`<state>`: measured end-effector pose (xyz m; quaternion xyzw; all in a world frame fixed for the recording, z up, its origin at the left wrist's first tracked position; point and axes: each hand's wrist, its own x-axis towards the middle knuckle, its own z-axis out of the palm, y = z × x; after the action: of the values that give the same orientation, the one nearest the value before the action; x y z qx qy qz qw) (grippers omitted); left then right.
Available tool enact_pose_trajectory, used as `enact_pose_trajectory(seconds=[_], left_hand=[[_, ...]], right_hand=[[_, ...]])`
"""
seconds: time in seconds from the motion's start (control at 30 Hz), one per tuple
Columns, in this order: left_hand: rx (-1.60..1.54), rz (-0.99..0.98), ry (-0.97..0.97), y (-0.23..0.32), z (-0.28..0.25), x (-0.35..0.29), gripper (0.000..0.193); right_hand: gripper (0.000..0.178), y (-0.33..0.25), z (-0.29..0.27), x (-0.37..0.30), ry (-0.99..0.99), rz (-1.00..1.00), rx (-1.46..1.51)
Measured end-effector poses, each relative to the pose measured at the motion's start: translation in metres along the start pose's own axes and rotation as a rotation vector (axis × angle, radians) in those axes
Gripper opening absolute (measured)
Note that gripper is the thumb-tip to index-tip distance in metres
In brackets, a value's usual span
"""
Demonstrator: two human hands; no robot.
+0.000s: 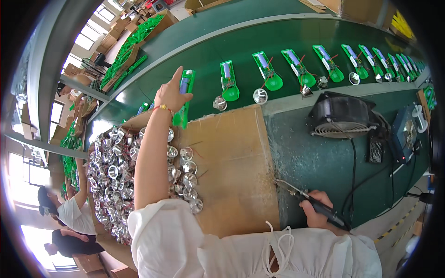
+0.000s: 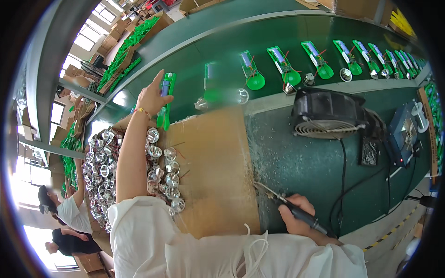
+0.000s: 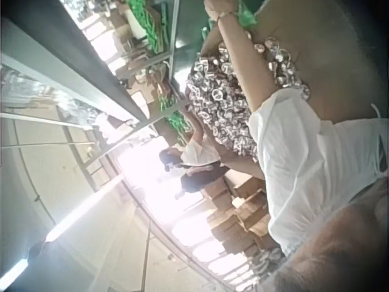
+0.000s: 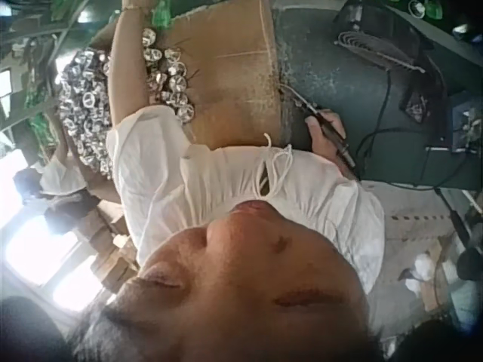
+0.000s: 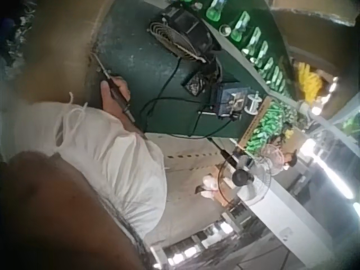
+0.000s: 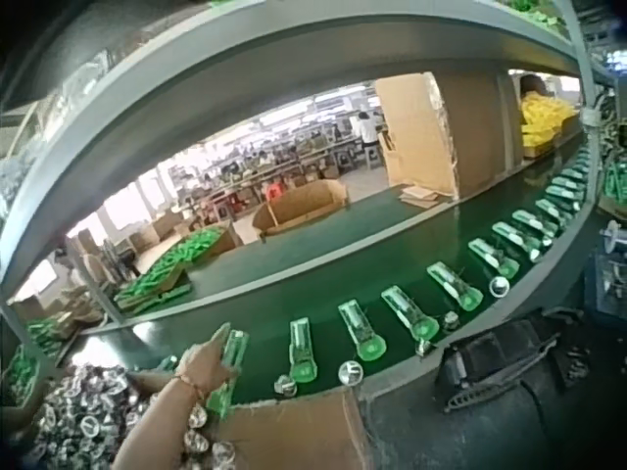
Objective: The person solders wires to circuit boards inside plastic flashlight housings using a soldering iron, attaches metal reflectors to the housings, and places the assembled units onto the conveyor belt.
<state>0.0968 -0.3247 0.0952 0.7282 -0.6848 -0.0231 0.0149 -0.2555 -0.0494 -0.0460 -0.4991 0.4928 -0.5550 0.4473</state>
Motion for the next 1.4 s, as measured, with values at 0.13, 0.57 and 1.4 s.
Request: enact_pose_trajectory(seconds=[0.13, 0.57, 1.4], left_hand=[[-0.177, 0.198, -0.099, 0.054, -0.012, -0.099, 0.076], [-0.257, 0.047, -0.023, 0.104, 0.081, -0.270, 0.055], [0.347, 0.139, 0.491, 0.009, 0.099, -0.226, 0.010]], right_hand=[[0.014, -0.004, -0.004, -0.005, 0.030, 0.050, -0.034], [0.014, -0.019, 0.004, -0.001, -0.009, -0.005, -0.003], [0.016, -0.022, 0.006, -0.005, 0.004, -0.045, -0.038]])
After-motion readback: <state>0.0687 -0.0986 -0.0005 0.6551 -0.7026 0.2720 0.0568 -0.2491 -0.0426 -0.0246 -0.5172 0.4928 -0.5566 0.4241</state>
